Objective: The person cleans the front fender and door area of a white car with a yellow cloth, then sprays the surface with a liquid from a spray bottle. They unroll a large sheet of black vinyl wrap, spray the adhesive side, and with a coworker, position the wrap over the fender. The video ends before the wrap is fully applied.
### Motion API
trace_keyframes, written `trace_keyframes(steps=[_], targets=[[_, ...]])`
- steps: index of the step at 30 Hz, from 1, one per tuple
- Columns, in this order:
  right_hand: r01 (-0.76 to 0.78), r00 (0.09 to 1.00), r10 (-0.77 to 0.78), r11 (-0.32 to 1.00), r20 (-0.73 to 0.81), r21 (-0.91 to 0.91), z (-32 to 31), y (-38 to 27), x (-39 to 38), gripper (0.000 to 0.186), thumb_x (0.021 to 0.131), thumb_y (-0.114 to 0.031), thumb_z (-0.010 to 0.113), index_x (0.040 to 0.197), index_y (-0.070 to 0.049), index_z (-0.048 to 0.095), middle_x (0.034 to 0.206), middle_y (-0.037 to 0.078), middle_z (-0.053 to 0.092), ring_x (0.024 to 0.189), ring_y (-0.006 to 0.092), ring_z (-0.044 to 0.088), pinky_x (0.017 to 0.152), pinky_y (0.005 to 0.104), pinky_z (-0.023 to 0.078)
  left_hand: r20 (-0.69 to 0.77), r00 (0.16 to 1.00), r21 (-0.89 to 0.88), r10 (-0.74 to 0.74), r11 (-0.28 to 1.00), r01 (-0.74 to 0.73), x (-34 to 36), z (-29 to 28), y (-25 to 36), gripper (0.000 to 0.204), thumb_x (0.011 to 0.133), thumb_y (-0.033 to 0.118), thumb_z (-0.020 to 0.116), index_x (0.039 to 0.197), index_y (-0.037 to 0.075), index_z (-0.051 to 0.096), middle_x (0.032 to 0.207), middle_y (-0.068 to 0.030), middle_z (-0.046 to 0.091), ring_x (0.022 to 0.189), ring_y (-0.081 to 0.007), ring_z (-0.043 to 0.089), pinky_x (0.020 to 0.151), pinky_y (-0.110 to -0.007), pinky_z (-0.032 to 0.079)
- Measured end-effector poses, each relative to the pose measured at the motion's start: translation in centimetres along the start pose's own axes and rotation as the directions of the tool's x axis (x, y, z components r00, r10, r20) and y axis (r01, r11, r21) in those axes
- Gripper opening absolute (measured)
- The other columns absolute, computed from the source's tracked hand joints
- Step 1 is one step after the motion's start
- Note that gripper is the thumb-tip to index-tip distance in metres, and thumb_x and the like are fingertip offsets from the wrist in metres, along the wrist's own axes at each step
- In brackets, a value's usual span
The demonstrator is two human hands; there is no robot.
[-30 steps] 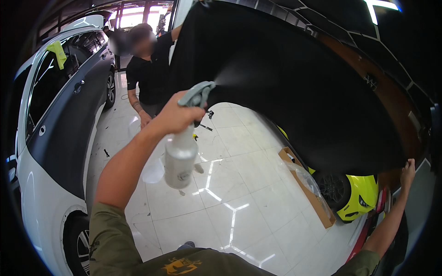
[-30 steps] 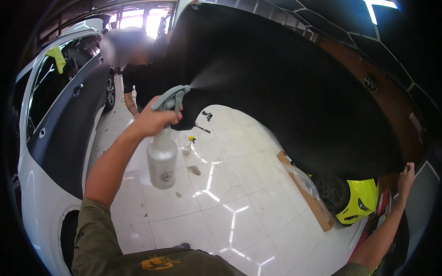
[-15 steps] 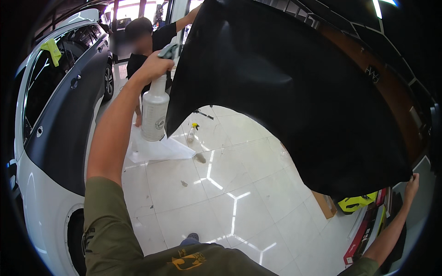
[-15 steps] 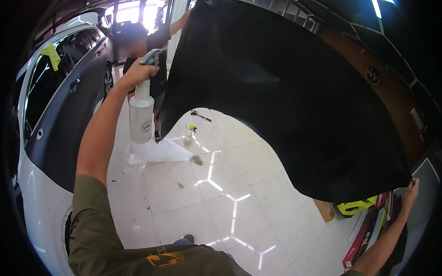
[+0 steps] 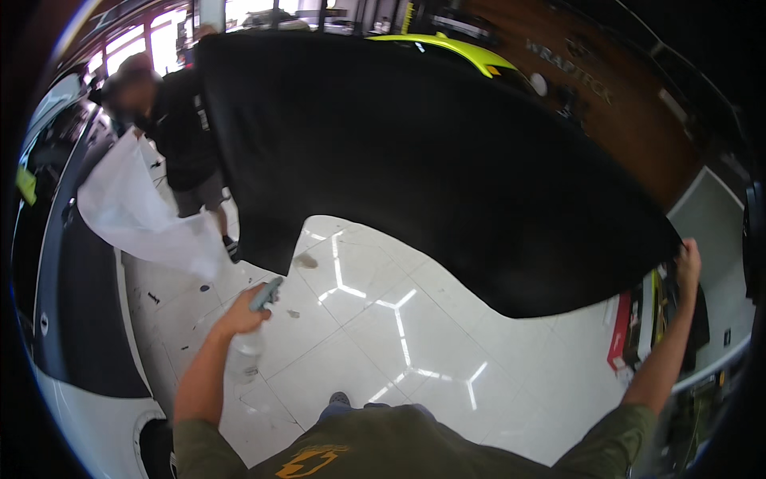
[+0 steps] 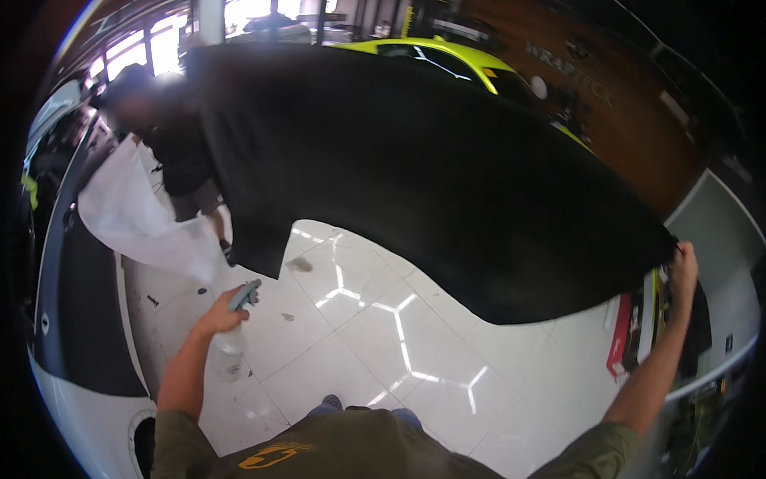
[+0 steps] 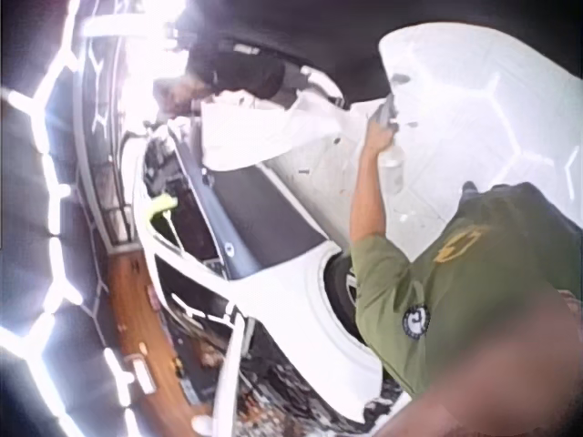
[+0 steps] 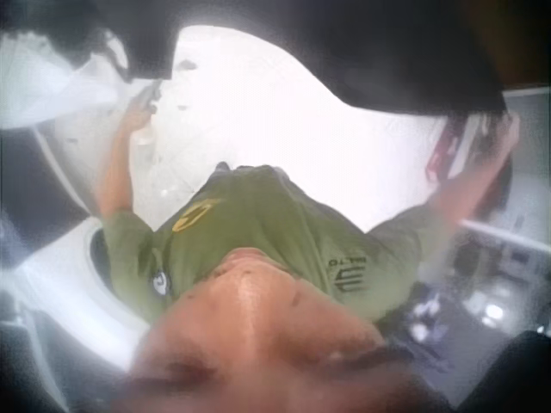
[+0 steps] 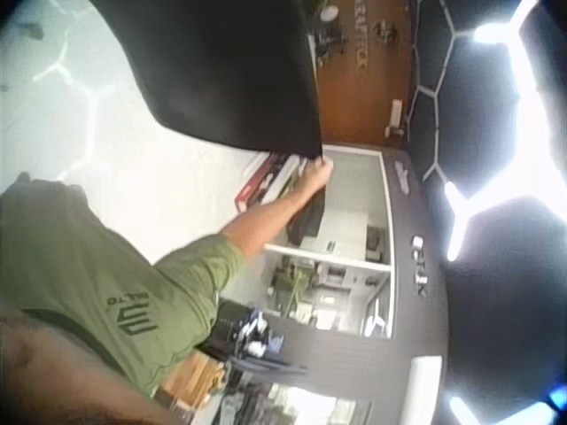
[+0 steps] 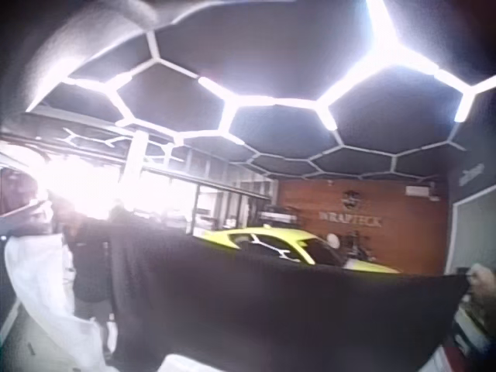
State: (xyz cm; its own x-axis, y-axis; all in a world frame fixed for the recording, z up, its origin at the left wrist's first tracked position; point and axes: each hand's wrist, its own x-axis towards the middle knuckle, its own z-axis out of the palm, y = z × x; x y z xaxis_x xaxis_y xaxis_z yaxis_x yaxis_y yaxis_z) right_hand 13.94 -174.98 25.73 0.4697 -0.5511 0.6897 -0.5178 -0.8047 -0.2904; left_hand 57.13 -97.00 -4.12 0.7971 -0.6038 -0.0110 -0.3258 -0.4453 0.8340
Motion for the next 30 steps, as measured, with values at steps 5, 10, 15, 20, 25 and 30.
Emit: trace_keyframes(steps=[5, 10, 15, 20, 25, 30], targets=[[0.145, 0.947, -0.183, 0.977, 0.265, 0.158, 8.8, -7.8, -0.5, 0.027, 0.099, -0.020, 0.045, 0.114, 0.000, 0.057, 0.102, 0.010, 0.060, 0.098, 0.0186, 0.055, 0.088, 0.0306, 0.043, -0.011, 0.833, -0.129, 0.553, 0.825, -0.550, -4.2, 10.6, 10.2, 0.045, 0.068, 0.009, 0.062, 0.112, 0.001, 0.053, 0.099, -0.0189, 0.056, 0.091, -0.0365, 0.055, 0.081, -0.042, 0.045], [0.296, 0.947, -0.321, 0.864, -0.006, 0.407, 14.6, 0.0, -8.2, 0.033, 0.096, -0.017, 0.041, 0.119, 0.004, 0.052, 0.119, 0.018, 0.052, 0.111, 0.0273, 0.050, 0.098, 0.0346, 0.037, 0.062, 0.927, -0.289, 0.369, 0.896, -0.338, -6.0, 21.1, 13.8, 0.034, 0.071, 0.011, 0.058, 0.102, -0.001, 0.050, 0.092, -0.0186, 0.054, 0.089, -0.0361, 0.053, 0.079, -0.045, 0.042], [-0.541, 0.672, -0.130, 0.586, 0.729, 0.603, 13.7, -5.7, -22.8, 0.017, 0.082, -0.015, 0.059, 0.089, 0.000, 0.063, 0.076, 0.020, 0.059, 0.075, 0.0333, 0.059, 0.075, 0.0423, 0.048, -0.253, 0.963, -0.134, 0.091, 0.983, -0.128, -15.1, 25.8, 12.6, 0.041, 0.069, 0.008, 0.059, 0.108, -0.002, 0.052, 0.098, -0.0203, 0.056, 0.094, -0.0369, 0.055, 0.082, -0.043, 0.044], [0.170, 0.354, -0.818, 0.533, 0.454, 0.829, 10.5, -15.8, -33.5, 0.009, 0.090, -0.003, 0.053, 0.094, 0.003, 0.058, 0.088, 0.019, 0.059, 0.086, 0.0326, 0.057, 0.080, 0.0387, 0.046, -0.803, 0.432, -0.220, -0.410, 0.878, 0.424, -31.2, 25.1, 11.1, 0.055, 0.074, 0.015, 0.064, 0.125, -0.004, 0.050, 0.108, -0.0229, 0.062, 0.103, -0.0358, 0.060, 0.087, -0.042, 0.047], [0.115, 0.213, -0.915, 0.371, 0.342, 0.921, 8.1, -18.5, -39.2, 0.009, 0.089, -0.004, 0.053, 0.091, 0.003, 0.058, 0.084, 0.018, 0.057, 0.080, 0.0324, 0.056, 0.076, 0.0378, 0.046, -0.952, -0.113, -0.284, -0.285, 0.680, 0.676, -49.5, 16.6, 7.6, 0.039, 0.068, 0.014, 0.060, 0.102, -0.004, 0.057, 0.098, -0.0297, 0.062, 0.099, -0.0437, 0.059, 0.088, -0.045, 0.047], [0.116, 0.244, -0.919, 0.346, 0.311, 0.931, 3.9, -20.5, -43.3, 0.009, 0.087, -0.003, 0.052, 0.090, 0.003, 0.058, 0.083, 0.018, 0.058, 0.079, 0.0322, 0.056, 0.074, 0.0386, 0.046, -0.869, -0.426, -0.494, -0.250, 0.437, 0.751, -61.6, 9.9, 9.3, 0.036, 0.070, 0.012, 0.054, 0.101, -0.005, 0.059, 0.097, -0.0296, 0.063, 0.096, -0.0441, 0.060, 0.086, -0.046, 0.048]])
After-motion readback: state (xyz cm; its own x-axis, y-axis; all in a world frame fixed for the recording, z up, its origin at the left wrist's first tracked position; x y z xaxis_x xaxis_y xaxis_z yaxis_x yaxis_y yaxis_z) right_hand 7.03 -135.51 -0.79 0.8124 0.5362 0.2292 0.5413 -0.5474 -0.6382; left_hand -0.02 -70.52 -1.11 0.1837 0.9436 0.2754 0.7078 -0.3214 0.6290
